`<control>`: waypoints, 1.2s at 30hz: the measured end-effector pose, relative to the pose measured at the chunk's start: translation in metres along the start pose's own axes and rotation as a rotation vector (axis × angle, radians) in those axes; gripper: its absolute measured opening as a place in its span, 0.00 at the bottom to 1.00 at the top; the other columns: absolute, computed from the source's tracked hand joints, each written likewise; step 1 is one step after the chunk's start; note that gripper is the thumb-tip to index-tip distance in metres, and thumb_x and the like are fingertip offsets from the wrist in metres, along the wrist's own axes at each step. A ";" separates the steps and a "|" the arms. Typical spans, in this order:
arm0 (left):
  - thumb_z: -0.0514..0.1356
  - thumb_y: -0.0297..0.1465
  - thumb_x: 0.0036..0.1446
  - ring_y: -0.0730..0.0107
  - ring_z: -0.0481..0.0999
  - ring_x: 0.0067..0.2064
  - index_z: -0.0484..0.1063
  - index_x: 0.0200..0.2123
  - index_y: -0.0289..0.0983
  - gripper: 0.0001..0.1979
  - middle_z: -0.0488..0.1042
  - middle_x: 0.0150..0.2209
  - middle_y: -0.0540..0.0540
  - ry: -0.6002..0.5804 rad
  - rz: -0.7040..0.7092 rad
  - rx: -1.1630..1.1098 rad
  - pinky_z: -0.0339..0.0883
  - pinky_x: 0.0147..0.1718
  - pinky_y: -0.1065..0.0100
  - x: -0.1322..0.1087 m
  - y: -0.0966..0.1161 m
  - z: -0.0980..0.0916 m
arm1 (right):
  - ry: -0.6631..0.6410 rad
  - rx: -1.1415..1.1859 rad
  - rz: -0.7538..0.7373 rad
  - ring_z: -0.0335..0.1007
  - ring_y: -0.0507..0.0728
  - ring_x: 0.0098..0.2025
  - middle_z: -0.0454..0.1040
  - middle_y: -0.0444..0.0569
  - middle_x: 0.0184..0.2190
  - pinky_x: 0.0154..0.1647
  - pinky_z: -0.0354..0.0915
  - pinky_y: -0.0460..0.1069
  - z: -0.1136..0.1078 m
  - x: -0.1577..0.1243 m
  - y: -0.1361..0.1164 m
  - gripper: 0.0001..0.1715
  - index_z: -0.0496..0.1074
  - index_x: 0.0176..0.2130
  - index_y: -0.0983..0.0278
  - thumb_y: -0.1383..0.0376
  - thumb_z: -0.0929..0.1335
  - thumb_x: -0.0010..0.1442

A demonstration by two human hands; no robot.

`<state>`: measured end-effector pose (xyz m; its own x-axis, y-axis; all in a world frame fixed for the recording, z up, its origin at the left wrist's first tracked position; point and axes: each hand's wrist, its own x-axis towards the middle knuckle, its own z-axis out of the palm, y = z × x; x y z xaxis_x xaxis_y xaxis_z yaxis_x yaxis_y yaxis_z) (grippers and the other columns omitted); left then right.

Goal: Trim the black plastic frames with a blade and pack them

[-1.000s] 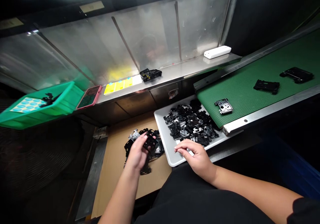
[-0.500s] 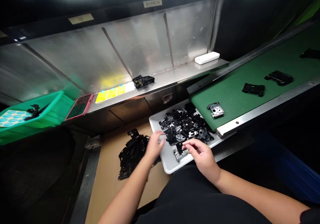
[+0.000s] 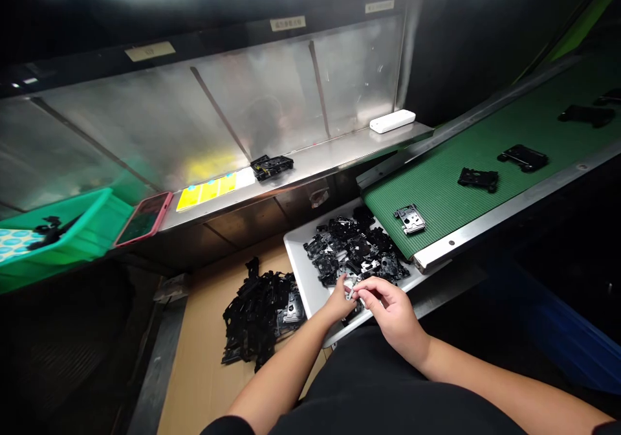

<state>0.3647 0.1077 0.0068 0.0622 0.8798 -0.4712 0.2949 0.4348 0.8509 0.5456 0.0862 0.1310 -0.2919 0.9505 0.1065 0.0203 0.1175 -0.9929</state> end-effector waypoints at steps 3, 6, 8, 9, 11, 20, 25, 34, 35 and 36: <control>0.58 0.37 0.63 0.57 0.77 0.51 0.61 0.64 0.40 0.27 0.74 0.54 0.39 -0.112 -0.011 -0.327 0.72 0.51 0.51 -0.032 0.011 -0.011 | 0.015 0.019 0.003 0.75 0.58 0.38 0.80 0.52 0.37 0.36 0.73 0.50 -0.002 0.000 -0.002 0.12 0.79 0.43 0.62 0.58 0.69 0.68; 0.56 0.36 0.59 0.56 0.78 0.52 0.60 0.65 0.46 0.30 0.75 0.56 0.39 -0.195 0.039 -0.605 0.71 0.51 0.55 -0.075 0.026 -0.024 | 0.024 0.048 -0.019 0.76 0.58 0.39 0.79 0.51 0.37 0.40 0.74 0.50 -0.001 0.000 -0.007 0.10 0.78 0.42 0.62 0.60 0.68 0.68; 0.56 0.38 0.60 0.56 0.77 0.53 0.59 0.65 0.48 0.30 0.74 0.58 0.40 -0.229 0.056 -0.809 0.70 0.52 0.55 -0.100 0.038 -0.029 | 0.009 0.061 -0.047 0.75 0.57 0.40 0.78 0.50 0.37 0.42 0.74 0.50 0.002 0.000 -0.010 0.09 0.78 0.42 0.61 0.61 0.68 0.68; 0.56 0.39 0.61 0.57 0.77 0.53 0.59 0.66 0.49 0.30 0.74 0.58 0.40 -0.241 0.055 -0.923 0.69 0.53 0.55 -0.111 0.043 -0.031 | -0.002 0.065 -0.061 0.75 0.57 0.39 0.78 0.50 0.38 0.42 0.74 0.49 0.004 0.000 -0.012 0.09 0.78 0.42 0.61 0.61 0.68 0.69; 0.56 0.42 0.63 0.58 0.78 0.51 0.58 0.66 0.49 0.29 0.75 0.56 0.41 -0.254 0.036 -1.146 0.69 0.52 0.55 -0.126 0.053 -0.031 | -0.029 0.068 -0.087 0.75 0.56 0.38 0.78 0.50 0.37 0.42 0.74 0.50 0.009 0.000 -0.016 0.09 0.78 0.42 0.60 0.62 0.68 0.69; 0.52 0.46 0.68 0.57 0.79 0.45 0.73 0.55 0.40 0.22 0.80 0.45 0.41 -0.222 -0.001 -1.368 0.73 0.46 0.52 -0.161 0.063 -0.023 | -0.154 0.016 -0.191 0.77 0.59 0.42 0.79 0.52 0.38 0.44 0.74 0.52 0.029 -0.008 -0.021 0.09 0.79 0.41 0.60 0.62 0.68 0.69; 0.51 0.44 0.69 0.60 0.80 0.44 0.76 0.49 0.35 0.22 0.81 0.44 0.40 -0.214 -0.068 -1.396 0.74 0.47 0.55 -0.170 0.058 -0.020 | -0.236 -0.008 -0.243 0.77 0.59 0.41 0.80 0.51 0.38 0.41 0.74 0.53 0.036 -0.014 -0.025 0.09 0.79 0.42 0.59 0.64 0.68 0.68; 0.57 0.49 0.63 0.53 0.80 0.46 0.73 0.52 0.36 0.24 0.80 0.48 0.37 0.064 0.003 -0.949 0.73 0.50 0.50 -0.171 0.053 -0.017 | -0.304 -0.016 -0.355 0.77 0.59 0.40 0.82 0.49 0.36 0.48 0.72 0.56 0.044 -0.017 -0.031 0.09 0.80 0.44 0.58 0.68 0.69 0.67; 0.59 0.48 0.61 0.53 0.80 0.46 0.72 0.53 0.37 0.25 0.79 0.49 0.37 0.154 0.039 -0.840 0.73 0.49 0.51 -0.168 0.050 -0.024 | -0.280 -0.020 -0.346 0.77 0.59 0.41 0.81 0.49 0.36 0.47 0.72 0.55 0.042 -0.017 -0.030 0.09 0.80 0.44 0.59 0.68 0.69 0.67; 0.62 0.47 0.60 0.54 0.80 0.47 0.70 0.55 0.38 0.26 0.79 0.49 0.38 0.242 0.076 -0.753 0.72 0.50 0.52 -0.164 0.047 -0.036 | -0.255 -0.025 -0.334 0.77 0.59 0.41 0.81 0.50 0.36 0.46 0.72 0.55 0.039 -0.017 -0.029 0.09 0.80 0.43 0.59 0.68 0.69 0.67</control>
<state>0.3342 -0.0091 0.1317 -0.1777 0.8920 -0.4157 -0.4317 0.3089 0.8475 0.5124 0.0549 0.1555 -0.5140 0.7574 0.4028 -0.0932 0.4175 -0.9039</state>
